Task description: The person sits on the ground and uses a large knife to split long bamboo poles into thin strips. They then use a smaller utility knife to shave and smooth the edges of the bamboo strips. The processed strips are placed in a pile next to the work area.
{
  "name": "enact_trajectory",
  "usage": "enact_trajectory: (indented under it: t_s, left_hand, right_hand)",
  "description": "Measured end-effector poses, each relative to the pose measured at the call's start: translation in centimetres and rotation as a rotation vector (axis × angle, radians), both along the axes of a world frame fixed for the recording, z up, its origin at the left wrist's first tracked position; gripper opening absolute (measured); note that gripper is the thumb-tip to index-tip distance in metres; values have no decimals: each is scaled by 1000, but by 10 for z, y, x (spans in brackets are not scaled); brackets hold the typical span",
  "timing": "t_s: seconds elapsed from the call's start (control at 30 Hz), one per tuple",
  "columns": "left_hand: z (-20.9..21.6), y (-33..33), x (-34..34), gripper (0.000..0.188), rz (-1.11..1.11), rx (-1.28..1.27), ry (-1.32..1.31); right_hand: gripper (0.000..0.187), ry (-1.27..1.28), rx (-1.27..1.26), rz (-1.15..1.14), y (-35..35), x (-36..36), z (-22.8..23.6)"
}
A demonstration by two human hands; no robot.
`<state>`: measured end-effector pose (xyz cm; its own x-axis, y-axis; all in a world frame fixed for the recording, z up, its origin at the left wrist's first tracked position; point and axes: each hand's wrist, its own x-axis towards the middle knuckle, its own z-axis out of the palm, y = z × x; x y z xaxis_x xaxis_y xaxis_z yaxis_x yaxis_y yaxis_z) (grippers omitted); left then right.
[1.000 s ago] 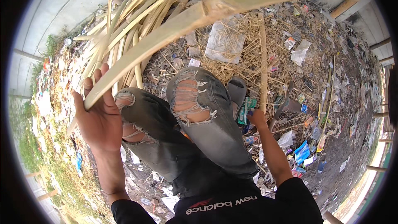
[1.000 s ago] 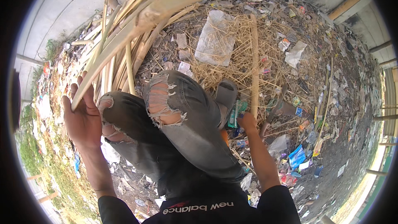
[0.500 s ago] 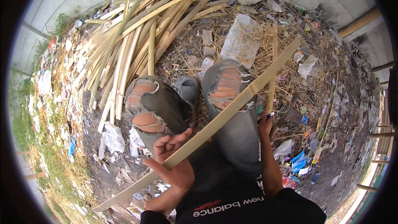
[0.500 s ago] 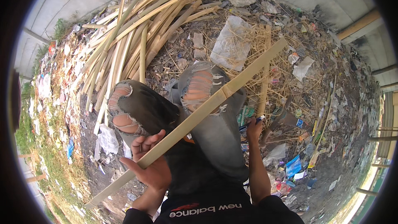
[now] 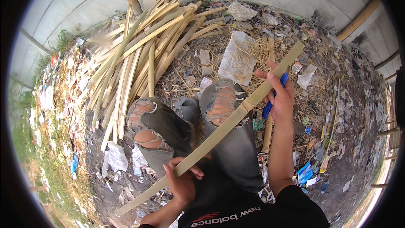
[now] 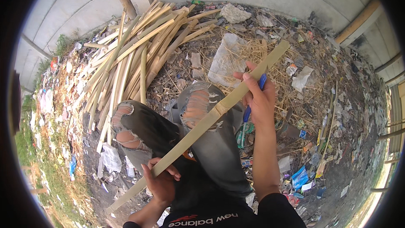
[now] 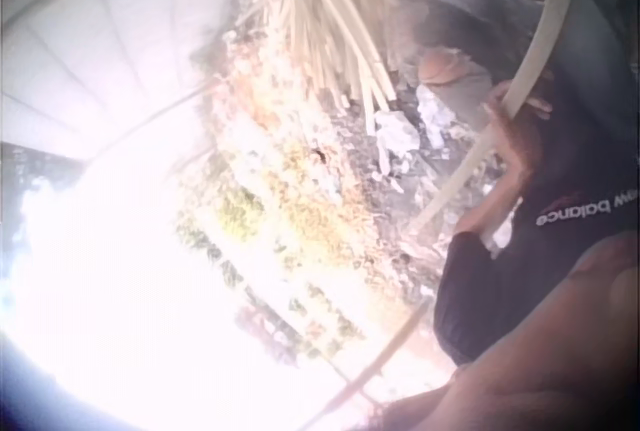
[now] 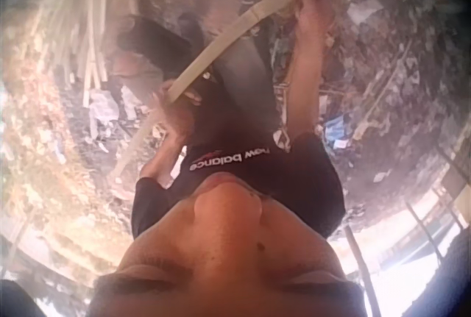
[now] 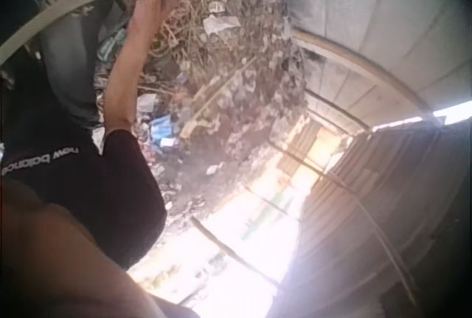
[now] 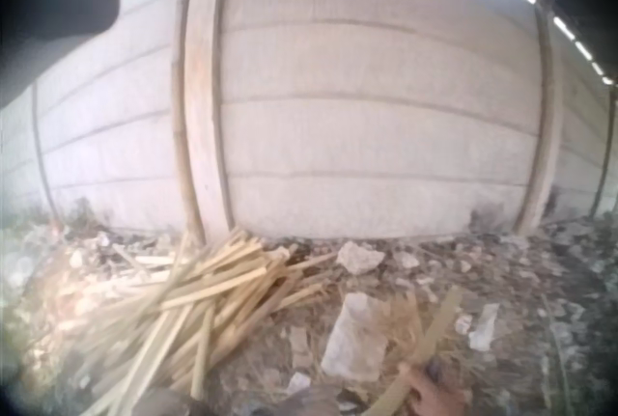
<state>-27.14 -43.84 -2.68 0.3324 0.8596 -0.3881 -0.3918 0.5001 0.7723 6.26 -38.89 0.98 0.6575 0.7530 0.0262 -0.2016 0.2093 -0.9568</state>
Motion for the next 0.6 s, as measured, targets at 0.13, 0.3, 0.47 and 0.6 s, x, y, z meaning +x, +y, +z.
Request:
enact_trajectory:
  t_s: [0.13, 0.3, 0.47, 0.6]
  left_hand:
    - [27, 0, -1, 69, -648, -22, -111]
    - [58, 17, 30, 52, -388, 1189, 282]
    - [52, 64, 85, 64, -156, 1353, 937]
    - [34, 68, 92, 57, -131, 1353, 927]
  right_hand:
    - [42, 49, -5, -70, 16, -1, 5]
    - [37, -134, -143, 6, 13, -2, 20]
    - [39, -662, -436, -119, -14, 12, 52]
    - [40, -361, 639, -27, -66, 16, 106]
